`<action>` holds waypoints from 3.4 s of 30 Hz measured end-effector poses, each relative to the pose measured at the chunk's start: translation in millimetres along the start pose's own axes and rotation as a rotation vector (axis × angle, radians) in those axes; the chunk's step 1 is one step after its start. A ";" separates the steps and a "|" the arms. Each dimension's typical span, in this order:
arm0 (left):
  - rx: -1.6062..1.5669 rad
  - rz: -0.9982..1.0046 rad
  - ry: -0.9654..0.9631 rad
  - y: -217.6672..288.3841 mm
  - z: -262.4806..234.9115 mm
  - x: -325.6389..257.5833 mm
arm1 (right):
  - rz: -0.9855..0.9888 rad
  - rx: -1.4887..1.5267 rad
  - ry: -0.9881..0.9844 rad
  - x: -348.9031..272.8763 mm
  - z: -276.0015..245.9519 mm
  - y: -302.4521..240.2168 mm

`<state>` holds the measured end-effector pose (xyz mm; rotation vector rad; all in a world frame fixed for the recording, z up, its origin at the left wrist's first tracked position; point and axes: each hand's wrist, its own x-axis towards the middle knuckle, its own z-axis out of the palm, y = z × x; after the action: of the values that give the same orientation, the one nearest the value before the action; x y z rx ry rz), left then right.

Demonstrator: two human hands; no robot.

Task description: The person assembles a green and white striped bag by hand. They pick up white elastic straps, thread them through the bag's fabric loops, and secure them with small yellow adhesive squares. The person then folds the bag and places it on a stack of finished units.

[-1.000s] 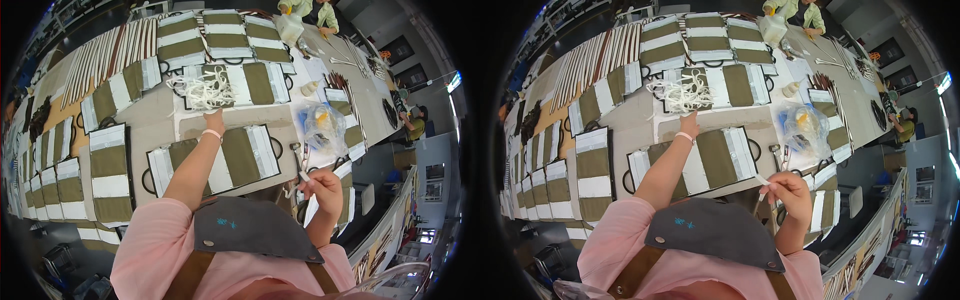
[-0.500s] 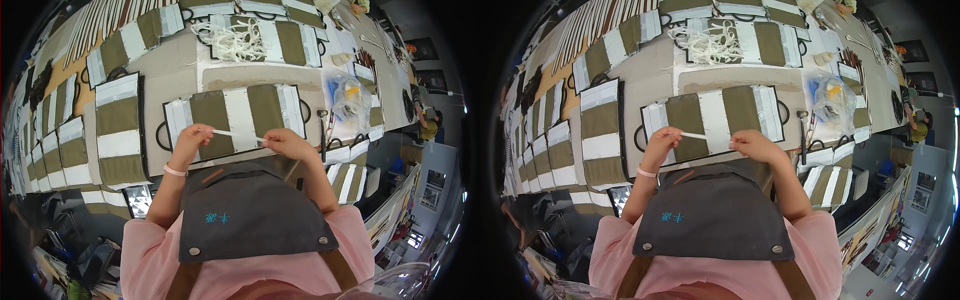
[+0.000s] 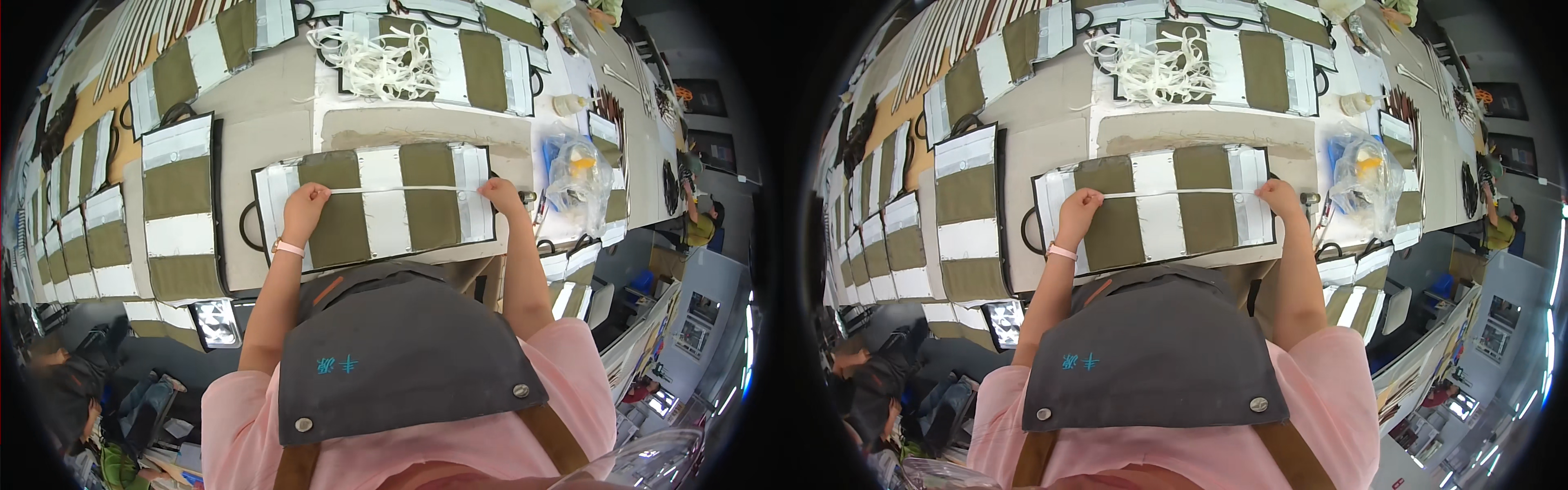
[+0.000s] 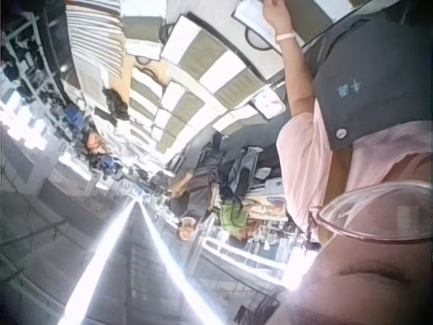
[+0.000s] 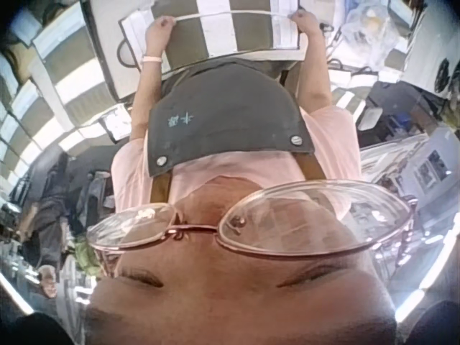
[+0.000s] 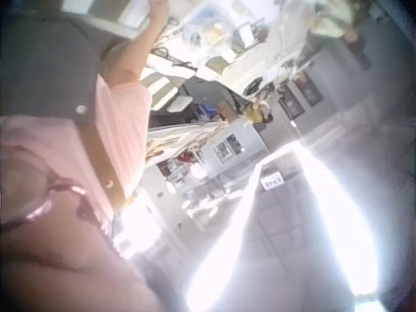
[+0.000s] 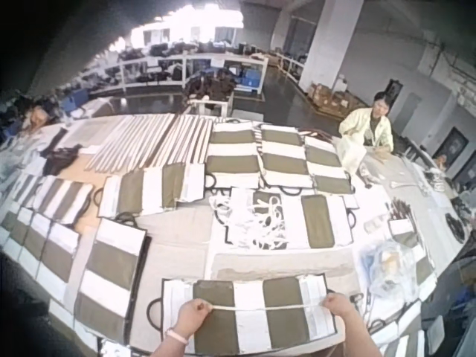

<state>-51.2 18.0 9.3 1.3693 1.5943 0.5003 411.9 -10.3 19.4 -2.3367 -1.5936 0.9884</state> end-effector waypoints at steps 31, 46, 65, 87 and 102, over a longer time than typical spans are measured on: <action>-0.068 -0.005 0.333 -7.4 -62.2 8.6 | -0.323 0.357 -0.670 11.4 161.2 -314.8; 0.286 -0.013 0.436 -2.8 -65.6 43.7 | -0.360 0.303 -0.374 40.9 197.7 -318.8; 0.352 0.012 0.472 -9.2 -60.6 48.3 | -0.369 0.242 -0.395 47.5 200.8 -319.3; 0.766 0.407 0.421 -19.2 -34.4 5.8 | -0.392 0.229 -0.355 47.5 203.6 -317.9; 0.800 0.323 0.317 -22.8 -37.3 9.6 | -0.764 0.085 -0.076 16.0 182.2 -294.6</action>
<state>-94.1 29.9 5.2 2.2588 1.9415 0.2716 79.0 86.3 7.8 -1.4175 -2.1502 0.9176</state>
